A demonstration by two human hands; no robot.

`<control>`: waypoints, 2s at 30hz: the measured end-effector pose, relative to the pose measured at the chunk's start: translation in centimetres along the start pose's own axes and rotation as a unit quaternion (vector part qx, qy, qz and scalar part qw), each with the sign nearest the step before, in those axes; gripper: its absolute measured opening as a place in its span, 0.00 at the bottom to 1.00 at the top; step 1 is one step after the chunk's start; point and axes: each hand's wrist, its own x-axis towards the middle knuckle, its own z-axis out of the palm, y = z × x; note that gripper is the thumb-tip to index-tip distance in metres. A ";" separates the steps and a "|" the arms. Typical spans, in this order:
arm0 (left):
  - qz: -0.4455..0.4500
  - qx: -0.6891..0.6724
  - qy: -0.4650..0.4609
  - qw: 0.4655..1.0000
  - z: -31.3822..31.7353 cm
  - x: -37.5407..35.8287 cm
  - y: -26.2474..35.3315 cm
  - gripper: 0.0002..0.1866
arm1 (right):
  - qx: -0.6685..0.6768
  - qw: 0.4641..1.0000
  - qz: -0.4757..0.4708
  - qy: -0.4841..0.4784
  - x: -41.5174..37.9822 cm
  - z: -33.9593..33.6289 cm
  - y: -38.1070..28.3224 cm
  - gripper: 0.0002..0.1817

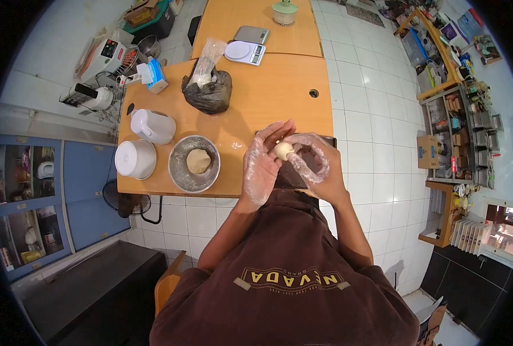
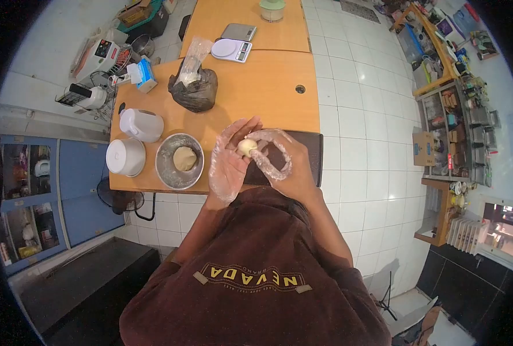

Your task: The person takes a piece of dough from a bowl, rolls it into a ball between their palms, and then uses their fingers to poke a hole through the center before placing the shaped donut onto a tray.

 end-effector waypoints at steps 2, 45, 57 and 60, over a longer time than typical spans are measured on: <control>-0.023 -0.062 -0.014 0.998 0.2 0.6 0.2 0.37 | 0.000 0.999 -0.002 -0.051 -0.4 0.1 0.2 0.22; -0.011 -0.034 0.007 0.999 2.4 0.1 -1.2 0.50 | -0.197 0.973 -0.117 -0.023 1.9 4.6 0.5 0.44; 0.181 0.177 -0.029 0.967 4.3 1.9 1.4 0.66 | 0.086 0.990 -0.109 0.005 2.0 4.7 0.8 0.58; 0.177 0.227 -0.062 0.956 4.1 2.1 0.4 0.70 | 0.106 0.986 -0.125 0.022 1.4 5.1 0.0 0.59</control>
